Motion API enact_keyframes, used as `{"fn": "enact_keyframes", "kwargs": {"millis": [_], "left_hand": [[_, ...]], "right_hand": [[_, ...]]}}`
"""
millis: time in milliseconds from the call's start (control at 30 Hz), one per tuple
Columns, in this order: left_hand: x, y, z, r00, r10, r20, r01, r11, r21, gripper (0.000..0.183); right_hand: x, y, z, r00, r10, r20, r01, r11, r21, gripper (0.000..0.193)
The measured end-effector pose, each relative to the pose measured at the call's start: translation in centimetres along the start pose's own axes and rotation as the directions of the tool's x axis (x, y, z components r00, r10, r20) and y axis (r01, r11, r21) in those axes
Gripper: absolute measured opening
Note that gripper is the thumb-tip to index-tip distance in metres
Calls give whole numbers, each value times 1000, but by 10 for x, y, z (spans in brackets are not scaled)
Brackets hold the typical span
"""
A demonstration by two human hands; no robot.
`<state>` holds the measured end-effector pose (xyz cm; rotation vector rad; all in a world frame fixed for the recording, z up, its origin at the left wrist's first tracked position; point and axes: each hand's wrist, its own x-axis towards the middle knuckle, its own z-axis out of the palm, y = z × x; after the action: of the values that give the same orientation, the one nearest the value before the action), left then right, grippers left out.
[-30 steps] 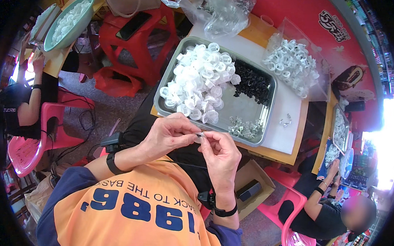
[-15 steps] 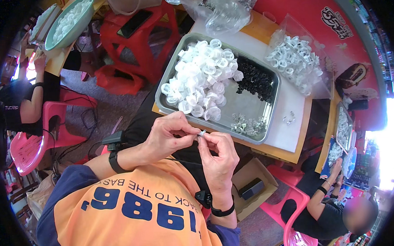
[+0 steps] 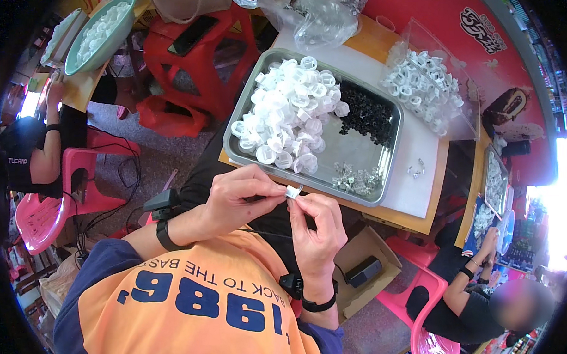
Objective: Manually assembling small white plastic components by fitting them together.
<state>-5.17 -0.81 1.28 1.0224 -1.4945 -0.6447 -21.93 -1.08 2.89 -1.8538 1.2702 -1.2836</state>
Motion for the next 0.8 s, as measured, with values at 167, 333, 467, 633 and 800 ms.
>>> {"fn": "enact_keyframes", "kwargs": {"millis": [167, 333, 467, 633, 800], "left_hand": [[-4, 3, -1, 990, 139, -11, -138, 986, 93, 26], [-8, 1, 0, 984, 176, -1, -175, 977, 124, 27], [-9, -1, 2, 985, 169, -13, -167, 979, 122, 26], [-4, 1, -1, 989, 147, 2, -146, 980, 133, 23], [12, -1, -9, 871, -395, 292, 484, 795, -366, 9]], "right_hand": [[-1, -4, -2, 980, -195, -23, 191, 973, -131, 22], [-2, -4, -2, 940, -342, 18, 336, 910, -241, 26], [-2, -2, -1, 934, -355, 38, 352, 898, -263, 27], [0, 2, -1, 965, -257, 50, 262, 933, -247, 25], [5, 6, -11, 948, 285, 141, -316, 897, 308, 17]]}}
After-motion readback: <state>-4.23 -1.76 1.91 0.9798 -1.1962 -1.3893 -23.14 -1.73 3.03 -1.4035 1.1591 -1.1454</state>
